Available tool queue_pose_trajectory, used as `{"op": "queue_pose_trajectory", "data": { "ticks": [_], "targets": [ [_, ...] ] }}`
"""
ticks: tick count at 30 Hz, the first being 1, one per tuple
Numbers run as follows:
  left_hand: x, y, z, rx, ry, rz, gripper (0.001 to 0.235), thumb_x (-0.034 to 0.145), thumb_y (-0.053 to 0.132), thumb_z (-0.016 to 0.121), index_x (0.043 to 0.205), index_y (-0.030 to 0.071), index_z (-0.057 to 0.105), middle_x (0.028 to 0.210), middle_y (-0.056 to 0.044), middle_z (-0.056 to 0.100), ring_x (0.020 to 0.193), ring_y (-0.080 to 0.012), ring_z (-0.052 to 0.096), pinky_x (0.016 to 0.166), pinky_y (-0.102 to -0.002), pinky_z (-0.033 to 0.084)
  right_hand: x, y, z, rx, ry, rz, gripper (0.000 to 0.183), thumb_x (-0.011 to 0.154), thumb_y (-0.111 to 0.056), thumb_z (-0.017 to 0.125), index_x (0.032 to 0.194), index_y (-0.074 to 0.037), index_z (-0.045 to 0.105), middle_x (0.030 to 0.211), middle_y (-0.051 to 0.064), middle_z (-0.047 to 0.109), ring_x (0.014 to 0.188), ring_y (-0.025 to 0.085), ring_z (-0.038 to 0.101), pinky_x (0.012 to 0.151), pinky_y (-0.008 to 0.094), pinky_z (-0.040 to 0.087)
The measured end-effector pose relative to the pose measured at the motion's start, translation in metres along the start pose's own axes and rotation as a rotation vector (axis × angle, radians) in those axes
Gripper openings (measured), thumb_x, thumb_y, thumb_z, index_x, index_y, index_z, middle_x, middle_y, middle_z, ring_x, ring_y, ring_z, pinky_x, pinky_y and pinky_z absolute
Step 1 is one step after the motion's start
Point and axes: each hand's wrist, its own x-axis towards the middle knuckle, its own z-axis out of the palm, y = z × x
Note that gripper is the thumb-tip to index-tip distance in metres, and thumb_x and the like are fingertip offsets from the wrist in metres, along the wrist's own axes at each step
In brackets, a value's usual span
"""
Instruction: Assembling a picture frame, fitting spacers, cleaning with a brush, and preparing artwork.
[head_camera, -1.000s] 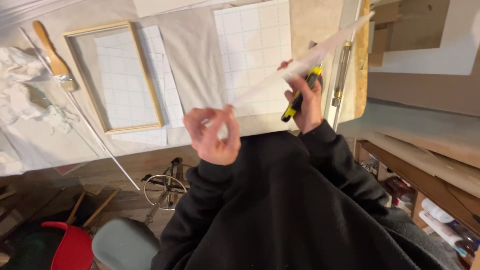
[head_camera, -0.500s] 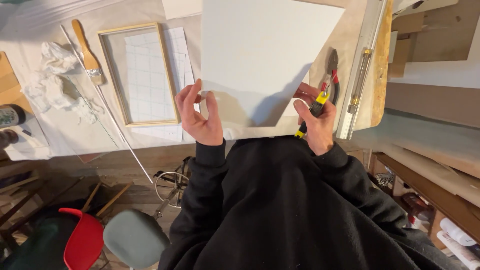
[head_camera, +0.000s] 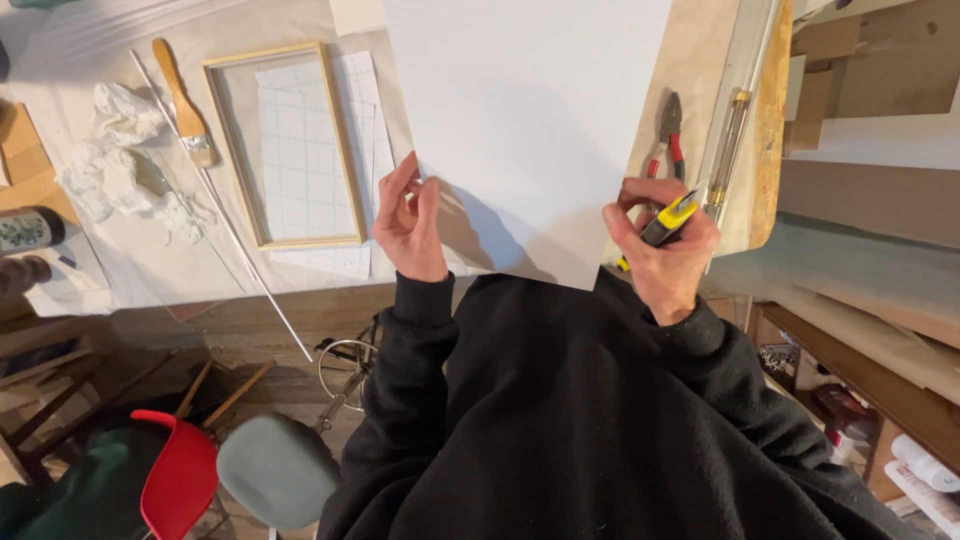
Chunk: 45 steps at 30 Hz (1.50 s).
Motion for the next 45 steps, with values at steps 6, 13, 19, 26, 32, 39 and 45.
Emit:
{"op": "queue_pose_trajectory", "data": {
  "ticks": [6,13,19,26,32,39,45],
  "targets": [
    [-0.006,-0.003,0.000,0.005,-0.025,-0.018,0.038,0.101,-0.006,0.068,0.138,0.001,0.067,0.111,0.000,0.054,0.095,-0.0086,0.048,0.087,-0.024,0.048,0.012,-0.009,-0.004,-0.068,-0.033,-0.090,0.025,0.096,0.006,0.074,0.119,0.000,0.069,0.110,0.007,0.069,0.087,0.006,0.063,0.068,0.019,0.046],
    [-0.009,0.017,-0.017,0.080,-0.127,0.030,0.038,0.105,-0.003,0.062,0.142,0.005,0.065,0.116,-0.002,0.060,0.097,-0.0093,0.050,0.085,-0.023,0.048,0.030,-0.016,-0.023,-0.021,-0.181,-0.028,0.032,0.095,0.004,0.066,0.126,-0.002,0.069,0.111,0.008,0.069,0.091,0.009,0.068,0.060,0.022,0.052],
    [-0.014,0.044,-0.021,0.027,-0.260,0.004,0.039,0.108,-0.003,0.058,0.144,0.011,0.066,0.120,-0.001,0.062,0.098,-0.0094,0.057,0.083,-0.022,0.051,0.045,-0.003,-0.041,0.035,-0.180,-0.011,0.033,0.098,0.007,0.068,0.131,0.004,0.069,0.104,0.011,0.070,0.082,0.010,0.064,0.061,0.021,0.050],
    [-0.024,0.101,0.016,0.095,-0.329,0.065,0.039,0.105,-0.004,0.065,0.143,0.008,0.064,0.122,-0.004,0.063,0.103,-0.0101,0.060,0.090,-0.024,0.051,0.050,0.015,-0.049,0.242,-0.188,0.111,0.035,0.099,0.007,0.060,0.133,0.007,0.067,0.098,0.009,0.067,0.068,0.010,0.054,0.057,0.022,0.042],
    [-0.025,0.091,0.019,-0.104,-0.365,-0.026,0.038,0.103,-0.005,0.071,0.139,0.004,0.065,0.117,-0.004,0.062,0.103,-0.0114,0.059,0.086,-0.025,0.050,0.051,0.031,-0.055,0.292,-0.136,0.145,0.035,0.098,0.009,0.060,0.132,0.009,0.065,0.095,0.008,0.063,0.066,0.012,0.054,0.058,0.024,0.043],
    [-0.033,0.095,0.022,0.073,-0.297,0.016,0.035,0.107,-0.008,0.058,0.139,0.002,0.065,0.122,-0.005,0.064,0.095,-0.0093,0.058,0.091,-0.024,0.050,0.042,0.025,-0.045,0.060,-0.104,-0.049,0.034,0.096,0.012,0.062,0.129,0.006,0.065,0.103,0.009,0.067,0.081,0.011,0.062,0.063,0.022,0.047],
    [-0.035,0.095,0.037,0.312,-0.079,0.146,0.040,0.101,-0.001,0.066,0.140,0.007,0.063,0.129,-0.007,0.064,0.111,-0.0168,0.062,0.092,-0.028,0.052,0.033,0.023,-0.028,-0.166,-0.036,-0.194,0.021,0.100,0.008,0.072,0.121,0.004,0.067,0.109,0.006,0.070,0.086,0.006,0.061,0.069,0.017,0.046]
  ]
}}
